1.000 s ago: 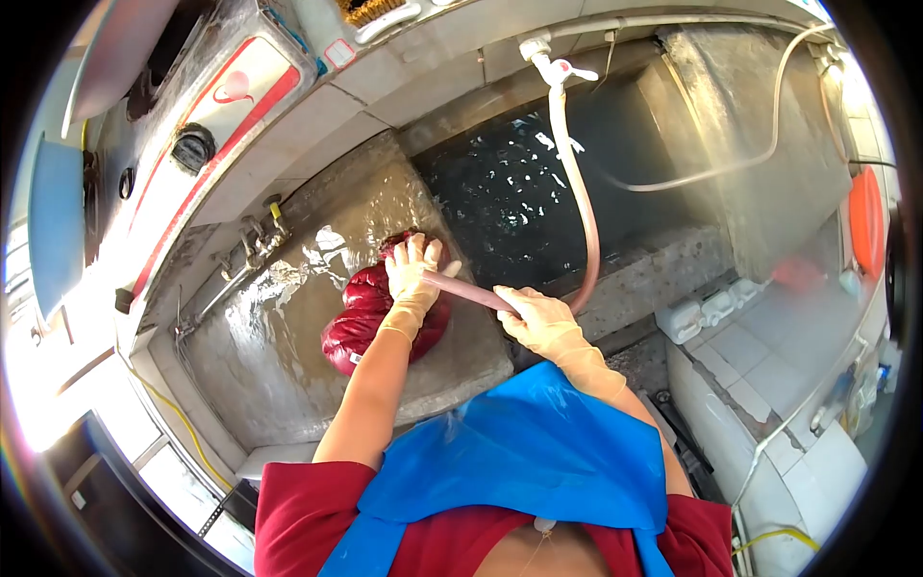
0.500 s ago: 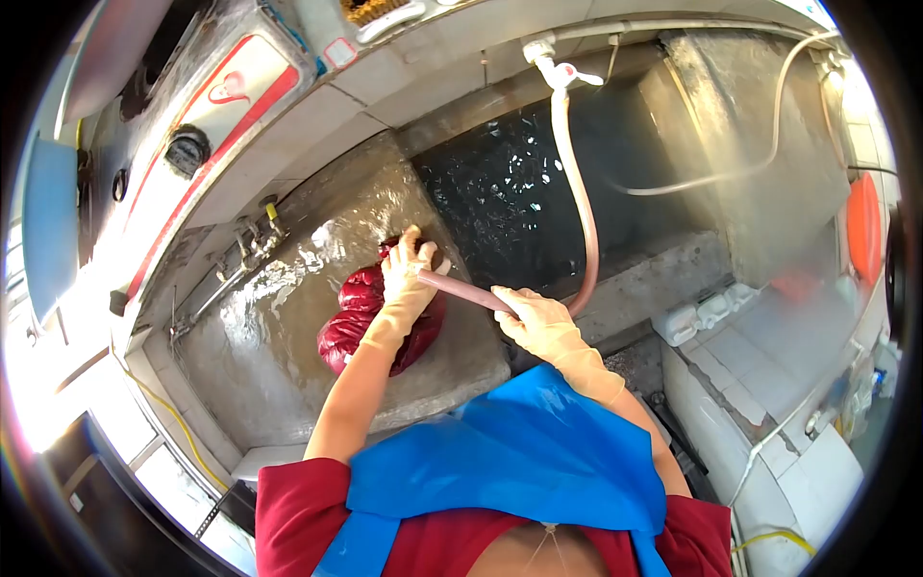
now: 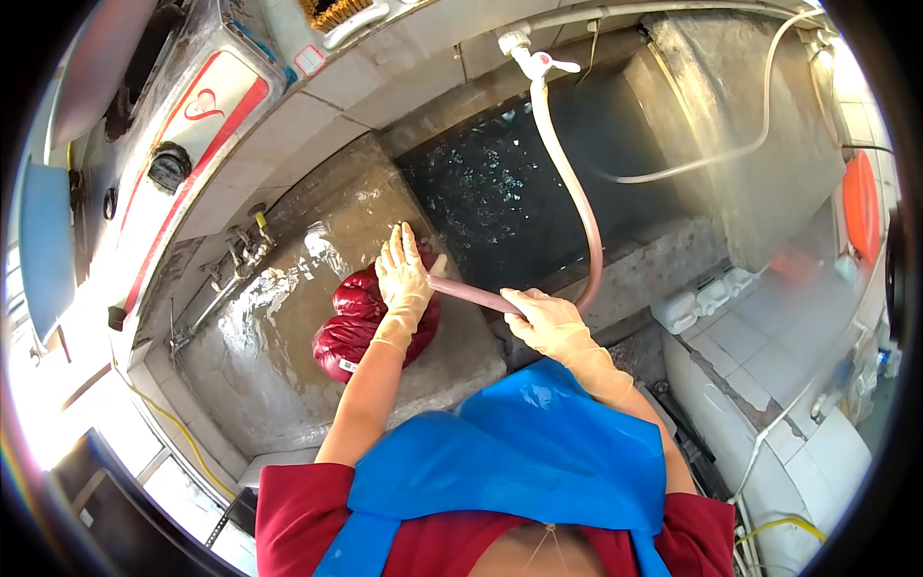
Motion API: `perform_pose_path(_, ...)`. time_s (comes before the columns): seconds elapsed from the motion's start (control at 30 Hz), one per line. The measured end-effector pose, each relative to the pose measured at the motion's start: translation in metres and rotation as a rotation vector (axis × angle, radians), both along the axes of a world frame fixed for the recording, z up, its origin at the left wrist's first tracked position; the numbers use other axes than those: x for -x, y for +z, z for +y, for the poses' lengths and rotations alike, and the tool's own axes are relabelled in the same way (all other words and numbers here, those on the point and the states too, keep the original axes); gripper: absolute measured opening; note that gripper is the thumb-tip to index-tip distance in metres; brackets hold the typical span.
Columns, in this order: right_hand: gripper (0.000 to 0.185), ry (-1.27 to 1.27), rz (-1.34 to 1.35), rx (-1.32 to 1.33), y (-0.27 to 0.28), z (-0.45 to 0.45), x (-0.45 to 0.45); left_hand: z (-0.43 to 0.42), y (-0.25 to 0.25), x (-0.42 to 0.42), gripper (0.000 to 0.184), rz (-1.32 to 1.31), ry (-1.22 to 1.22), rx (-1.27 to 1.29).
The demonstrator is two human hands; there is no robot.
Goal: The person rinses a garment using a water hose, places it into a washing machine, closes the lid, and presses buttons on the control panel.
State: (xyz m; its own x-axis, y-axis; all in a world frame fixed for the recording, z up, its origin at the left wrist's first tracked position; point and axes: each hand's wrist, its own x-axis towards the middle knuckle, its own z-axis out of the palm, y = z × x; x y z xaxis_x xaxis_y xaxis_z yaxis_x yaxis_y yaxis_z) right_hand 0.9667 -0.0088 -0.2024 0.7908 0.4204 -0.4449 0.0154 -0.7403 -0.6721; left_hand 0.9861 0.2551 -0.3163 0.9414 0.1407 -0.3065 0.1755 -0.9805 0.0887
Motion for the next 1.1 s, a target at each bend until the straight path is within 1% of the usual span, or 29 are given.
perform_pose_path(0.07,0.041,0.013,0.008,-0.003,-0.001,0.003,-0.001,0.001,-0.004,0.002,0.103,0.028,0.012,-0.024)
perform_pose_path(0.1,0.041,0.009,0.018,-0.012,-0.002,0.005,-0.003,0.001,-0.005,0.000,0.096,-0.081,-0.016,-0.068)
perform_pose_path(0.13,0.041,0.006,0.031,-0.021,-0.002,0.007,-0.003,0.002,-0.004,0.000,0.096,-0.078,-0.016,-0.072)
perform_pose_path(0.2,0.041,0.003,0.025,-0.042,-0.005,0.010,-0.003,0.003,-0.002,-0.003,0.079,0.004,0.014,-0.011)
perform_pose_path(0.23,0.041,-0.002,0.018,-0.060,-0.006,0.012,-0.003,0.008,-0.007,-0.002,0.065,-0.158,-0.017,0.086)
perform_pose_path(0.27,0.041,0.001,0.020,-0.061,-0.006,0.012,-0.002,0.008,-0.008,0.000,0.065,-0.156,-0.014,0.085)
perform_pose_path(0.33,0.041,0.001,0.025,-0.067,-0.008,0.014,-0.004,0.009,-0.010,-0.002,0.051,-0.154,-0.050,0.025)
perform_pose_path(0.37,0.041,0.003,0.027,-0.065,-0.008,0.014,-0.004,0.009,-0.011,-0.002,0.051,-0.153,-0.047,0.027)
perform_pose_path(0.43,0.040,-0.005,0.020,-0.067,-0.009,0.014,-0.004,0.009,-0.013,-0.003,0.036,-0.252,-0.087,-0.012)
perform_pose_path(0.53,0.041,-0.001,0.044,-0.041,-0.004,0.014,-0.007,0.010,-0.016,-0.005,0.031,-0.288,-0.109,-0.014)
perform_pose_path(0.67,0.042,-0.005,0.021,-0.027,-0.001,0.014,-0.005,0.010,-0.019,-0.006,0.031,-0.233,-0.091,-0.018)
perform_pose_path(0.73,0.042,-0.031,0.001,-0.046,0.005,0.014,-0.004,0.007,-0.006,-0.011,0.033,-0.225,-0.088,0.002)
perform_pose_path(0.77,0.042,-0.027,-0.032,-0.041,0.005,0.013,-0.002,0.007,0.002,-0.013,0.041,0.018,-0.024,0.068)
perform_pose_path(0.8,0.042,-0.015,-0.039,-0.043,0.008,0.012,0.000,0.007,0.008,-0.007,0.041,0.010,-0.013,0.066)
perform_pose_path(0.87,0.042,0.015,-0.094,-0.029,0.014,0.012,0.000,0.012,0.022,0.007,0.059,-0.235,-0.006,0.269)
perform_pose_path(0.9,0.041,0.033,-0.049,-0.011,0.019,0.013,-0.002,0.016,0.047,0.015,0.074,-0.093,0.012,0.268)
perform_pose_path(0.93,0.041,0.066,-0.114,-0.037,0.016,0.014,0.000,0.024,0.067,0.029,0.069,-0.174,-0.036,0.238)
perform_pose_path(1.0,0.041,0.115,-0.014,0.003,0.022,0.018,-0.002,0.050,0.088,0.064,0.065,-0.409,0.012,0.316)
perform_pose_path(1.03,0.041,0.140,-0.019,-0.003,0.023,0.023,0.000,0.062,0.098,0.084,0.063,-0.444,0.117,0.258)
perform_pose_path(1.07,0.042,0.163,-0.041,-0.002,0.023,0.026,0.002,0.075,0.093,0.109,0.069,-0.536,0.247,0.197)
perform_pose_path(1.1,0.042,0.184,-0.065,0.001,0.023,0.030,0.004,0.090,0.082,0.134,0.076,-0.580,0.434,0.246)
